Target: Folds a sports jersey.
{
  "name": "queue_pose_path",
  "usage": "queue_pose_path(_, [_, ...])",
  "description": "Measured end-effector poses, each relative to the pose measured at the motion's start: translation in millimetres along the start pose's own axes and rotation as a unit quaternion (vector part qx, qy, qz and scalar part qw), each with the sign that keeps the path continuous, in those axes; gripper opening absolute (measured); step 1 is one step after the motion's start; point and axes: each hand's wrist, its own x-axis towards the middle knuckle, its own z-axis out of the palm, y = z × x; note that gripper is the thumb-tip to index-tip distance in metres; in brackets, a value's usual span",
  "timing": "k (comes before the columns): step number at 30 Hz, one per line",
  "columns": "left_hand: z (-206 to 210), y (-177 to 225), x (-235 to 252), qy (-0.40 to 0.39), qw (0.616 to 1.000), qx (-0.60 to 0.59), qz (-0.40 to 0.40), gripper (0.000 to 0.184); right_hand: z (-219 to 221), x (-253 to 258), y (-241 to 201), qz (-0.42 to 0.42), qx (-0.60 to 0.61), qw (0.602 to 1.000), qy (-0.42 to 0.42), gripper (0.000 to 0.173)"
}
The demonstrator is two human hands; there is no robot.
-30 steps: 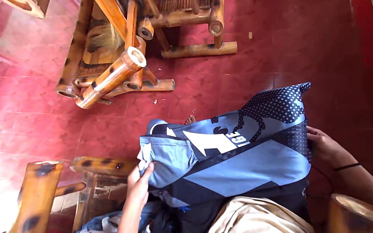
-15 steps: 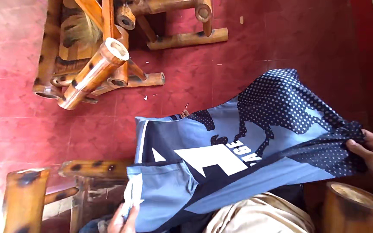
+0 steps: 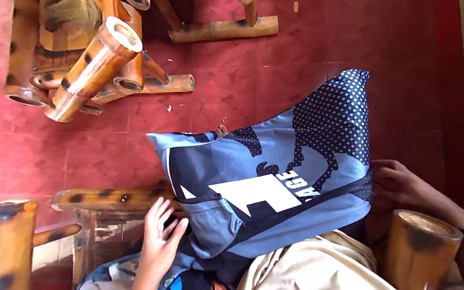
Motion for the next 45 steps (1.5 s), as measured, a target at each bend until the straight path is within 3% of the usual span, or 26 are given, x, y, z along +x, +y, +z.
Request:
queue_pose_path(1, [3, -3, 7, -0.002, 1.0, -0.012, 0.002, 0.084, 8, 3, 1, -0.011, -0.012, 1.0, 0.006, 0.035])
queue_pose_path(3, [6, -10, 14, 0.015, 1.0, -0.024, 0.006, 0.071, 17, 8, -4, -0.026, -0.013, 0.999, 0.031, 0.036])
queue_pose_path(7, [0, -18, 11, 0.026, 0.998, -0.007, 0.055, 0.027, 17, 14, -26, -0.033, -0.01, 0.998, 0.06, 0.072])
queue_pose_path(11, [-19, -30, 10, 0.029, 0.991, 0.046, 0.122, 0.028, 4, 20, -21, -0.049, -0.054, 0.997, 0.035, 0.096])
queue_pose_path(12, [-25, -30, 10, 0.027, 0.989, 0.049, 0.135, 0.031, -1, 22, -18, -0.065, -0.064, 0.995, 0.027, 0.088])
queue_pose_path(15, [-37, -28, 14, 0.032, 0.984, 0.028, 0.174, 0.027, -11, 30, -16, -0.122, -0.107, 0.987, 0.004, 0.035])
queue_pose_path(18, [-41, -23, 22, 0.039, 0.977, -0.001, 0.208, 0.018, -20, 37, -18, -0.13, -0.107, 0.985, -0.022, 0.012])
queue_pose_path(22, [-36, -19, 28, 0.065, 0.981, -0.044, 0.175, 0.015, -41, 40, -33, -0.053, -0.089, 0.993, -0.05, 0.013])
queue_pose_path(24, [-30, -21, 32, 0.08, 0.983, -0.085, 0.139, 0.016, -42, 43, -32, -0.043, -0.089, 0.993, -0.07, 0.025])
queue_pose_path(26, [-19, -18, 34, 0.103, 0.983, -0.125, 0.093, 0.018, -39, 46, -24, -0.062, -0.082, 0.991, -0.082, 0.018])
queue_pose_path(28, [-13, -17, 36, 0.118, 0.98, -0.143, 0.077, 0.018, -41, 47, -18, -0.073, -0.06, 0.994, -0.059, 0.01])
queue_pose_path(35, [-28, -13, 49, 0.151, 0.974, -0.057, 0.157, 0.017, -86, 37, -8, -0.074, 0.155, 0.979, 0.108, 0.013])
queue_pose_path(37, [-29, -8, 59, 0.159, 0.973, -0.038, 0.165, 0.02, -85, 42, -18, -0.04, 0.189, 0.969, 0.156, 0.014])
queue_pose_path(40, [-20, -4, 68, 0.169, 0.981, -0.042, 0.087, 0.049, -69, 56, -40, 0.071, 0.156, 0.965, 0.201, 0.008])
queue_pose_path(43, [-2, -5, 56, 0.185, 0.976, -0.081, -0.085, 0.062, -46, 64, -44, 0.177, 0.164, 0.958, 0.155, 0.029])
queue_pose_path(45, [11, -6, 37, 0.144, 0.974, -0.081, -0.157, 0.062, -29, 62, -42, 0.241, 0.208, 0.943, 0.095, 0.039])
